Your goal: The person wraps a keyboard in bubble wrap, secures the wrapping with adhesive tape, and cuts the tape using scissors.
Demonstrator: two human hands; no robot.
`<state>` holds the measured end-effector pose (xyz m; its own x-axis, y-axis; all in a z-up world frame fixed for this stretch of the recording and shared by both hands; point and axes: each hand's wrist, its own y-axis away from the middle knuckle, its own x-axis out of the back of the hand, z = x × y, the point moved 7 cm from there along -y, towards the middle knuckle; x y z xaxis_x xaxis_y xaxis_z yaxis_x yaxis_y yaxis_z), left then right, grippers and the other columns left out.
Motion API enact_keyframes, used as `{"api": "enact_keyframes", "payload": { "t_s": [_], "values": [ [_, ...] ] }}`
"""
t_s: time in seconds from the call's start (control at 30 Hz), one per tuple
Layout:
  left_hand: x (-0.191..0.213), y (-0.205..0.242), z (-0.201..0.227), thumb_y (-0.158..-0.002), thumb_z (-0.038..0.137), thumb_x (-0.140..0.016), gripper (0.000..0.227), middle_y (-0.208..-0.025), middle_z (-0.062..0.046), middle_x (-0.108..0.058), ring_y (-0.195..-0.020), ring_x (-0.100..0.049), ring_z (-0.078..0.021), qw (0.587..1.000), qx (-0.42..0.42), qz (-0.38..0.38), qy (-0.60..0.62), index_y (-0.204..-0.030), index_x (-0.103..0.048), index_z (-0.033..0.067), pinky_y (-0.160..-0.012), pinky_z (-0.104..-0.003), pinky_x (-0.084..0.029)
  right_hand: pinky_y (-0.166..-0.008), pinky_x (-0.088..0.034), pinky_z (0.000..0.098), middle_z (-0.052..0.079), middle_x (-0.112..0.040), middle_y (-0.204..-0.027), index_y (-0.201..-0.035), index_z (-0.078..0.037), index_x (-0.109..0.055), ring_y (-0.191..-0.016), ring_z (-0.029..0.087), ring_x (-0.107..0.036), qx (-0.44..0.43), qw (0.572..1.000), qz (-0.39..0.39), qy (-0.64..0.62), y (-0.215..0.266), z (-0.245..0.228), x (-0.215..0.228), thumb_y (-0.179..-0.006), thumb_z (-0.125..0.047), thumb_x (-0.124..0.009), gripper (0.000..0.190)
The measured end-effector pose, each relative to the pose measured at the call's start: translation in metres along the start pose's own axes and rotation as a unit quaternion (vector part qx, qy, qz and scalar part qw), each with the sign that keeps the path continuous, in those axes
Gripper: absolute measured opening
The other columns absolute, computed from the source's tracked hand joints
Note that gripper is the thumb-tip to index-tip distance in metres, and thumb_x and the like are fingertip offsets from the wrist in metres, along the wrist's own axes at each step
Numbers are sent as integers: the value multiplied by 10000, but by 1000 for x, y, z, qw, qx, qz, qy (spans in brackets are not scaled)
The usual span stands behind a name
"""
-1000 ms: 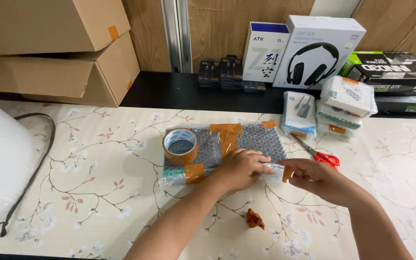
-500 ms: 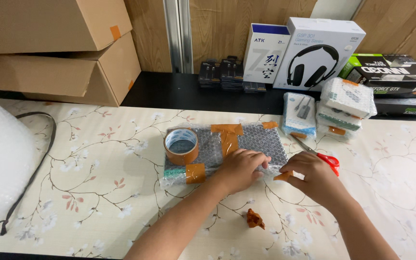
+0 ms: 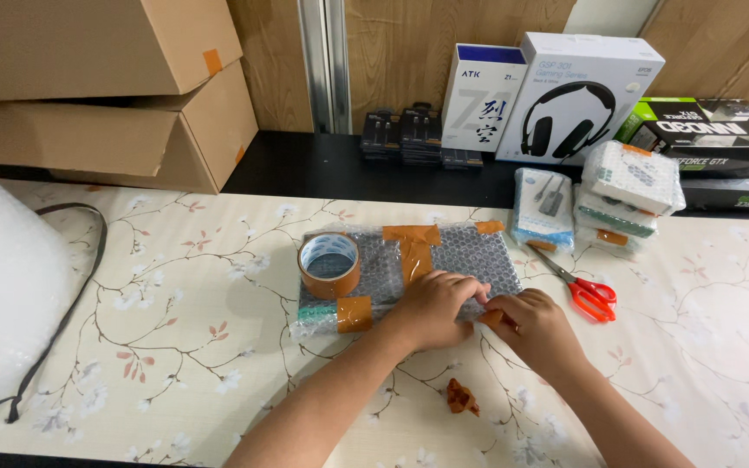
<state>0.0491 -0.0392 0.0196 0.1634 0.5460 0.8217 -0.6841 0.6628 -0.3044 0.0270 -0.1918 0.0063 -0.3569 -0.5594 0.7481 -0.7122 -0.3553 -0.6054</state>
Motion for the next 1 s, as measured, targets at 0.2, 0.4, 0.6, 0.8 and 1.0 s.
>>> {"api": "enact_keyframes", "payload": {
  "t_s": [0.2, 0.4, 0.6, 0.8, 1.0],
  "values": [
    [-6, -3, -5, -909, 238, -660, 241, -1179, -44, -762, -1355, -624, -213, 1000, -12, 4, -7, -1147, -632, 214, -1167, -423, -426, -826, -542, 437, 10, -669, -869, -860, -224, -808, -803, 281, -634, 16, 999, 9, 37, -11, -19, 33, -803, -268, -846, 82],
    [-12, -5, -11, -954, 223, -630, 203, -1203, -57, -759, -1377, -608, -223, 1000, -15, -12, -4, -1156, -633, 211, -1173, -437, -421, -949, -525, 471, 67, -731, -991, -876, -138, -830, -953, 327, -675, -1, 998, -3, -57, -13, -14, 37, -835, -225, -848, 97],
    [-19, -8, -22, -1006, 226, -571, 165, -1231, -49, -759, -1397, -593, -217, 1000, -3, -22, 21, -1151, -649, 216, -1197, -453, -392, -1106, -512, 459, 78, -782, -797, -939, -82, -844, -808, 247, -702, -92, 983, 63, -149, -7, 28, 75, -828, -75, -851, 112],
    [-24, -11, -24, -989, 239, -596, 137, -1172, -62, -771, -1334, -642, -239, 1000, 0, 7, 15, -1112, -655, 222, -1160, -464, -430, -1070, -475, 531, 47, -791, -728, -876, -126, -842, -755, 296, -742, 15, 985, -1, -171, -7, 4, 27, -762, -93, -871, 122],
    [-15, -9, -16, -960, 193, -627, 113, -1095, -78, -779, -1241, -692, -260, 999, -15, 41, 22, -1066, -660, 210, -1103, -459, -480, -1032, -516, 526, 62, -659, -681, -864, -120, -784, -706, 285, -652, 92, 995, 17, -40, 4, 7, -7, -808, -128, -819, 67]
  ]
}}
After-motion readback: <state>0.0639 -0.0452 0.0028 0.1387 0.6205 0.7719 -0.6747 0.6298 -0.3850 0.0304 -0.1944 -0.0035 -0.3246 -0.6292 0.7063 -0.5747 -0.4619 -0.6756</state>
